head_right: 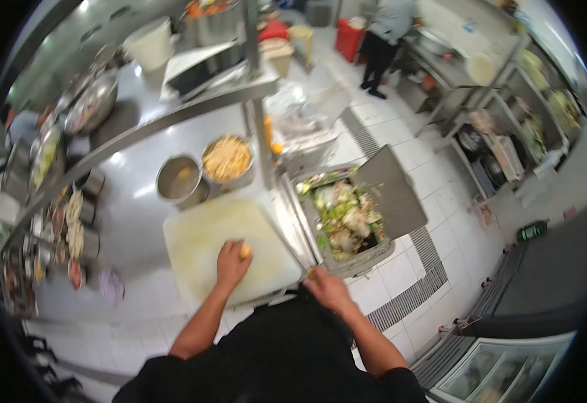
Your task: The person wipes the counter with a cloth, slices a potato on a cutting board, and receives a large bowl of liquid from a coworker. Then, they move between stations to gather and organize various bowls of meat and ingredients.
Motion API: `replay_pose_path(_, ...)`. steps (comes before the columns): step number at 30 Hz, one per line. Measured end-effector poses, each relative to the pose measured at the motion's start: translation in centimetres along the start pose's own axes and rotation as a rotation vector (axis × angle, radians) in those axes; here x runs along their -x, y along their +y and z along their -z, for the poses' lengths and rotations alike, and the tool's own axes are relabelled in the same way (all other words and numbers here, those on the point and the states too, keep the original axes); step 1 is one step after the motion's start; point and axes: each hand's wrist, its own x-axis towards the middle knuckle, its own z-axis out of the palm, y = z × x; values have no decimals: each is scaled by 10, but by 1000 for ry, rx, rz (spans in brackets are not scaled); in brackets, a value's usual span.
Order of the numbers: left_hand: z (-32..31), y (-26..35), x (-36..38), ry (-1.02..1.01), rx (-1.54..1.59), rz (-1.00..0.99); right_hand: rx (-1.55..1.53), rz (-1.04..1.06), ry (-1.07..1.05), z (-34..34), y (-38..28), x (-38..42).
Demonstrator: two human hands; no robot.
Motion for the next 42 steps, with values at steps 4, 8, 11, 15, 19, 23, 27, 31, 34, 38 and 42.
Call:
replay_pose_path(4,1,19,5,65,103,32,-49,131,2,7,-30,-12)
replay_pose_path(8,1,9,16,1,110,48,192,-25,-245,-17,0,-38)
replay_pose_path(11,11,28,23,65,205,-2,178,50,-241,-7,-6,-39)
replay_pose_path(15,14,33,48,42,219,17,146,64,-251,2,-13,-37)
replay_pose_path(19,8,36,44,143,262,99,116,68,-236,3,-11,-41)
replay_pose_path(23,0,42,33,97,311,94,121,53,-273,11,-17,-42)
replay_pose_path(27,3,53,26,157,295,98,84,112,-216,18,-22,-37)
replay_pose_path(31,-2,49,24,96,373,147,121,149,-228,22,-22,-31)
replay_pose_path(34,-3,49,25,92,352,150,168,147,-270,22,-20,-30)
replay_pose_path(38,-4,46,27,69,328,161,141,141,-304,39,-34,-21)
replay_pose_path(42,0,52,26,96,298,149,169,158,-343,59,-40,-8)
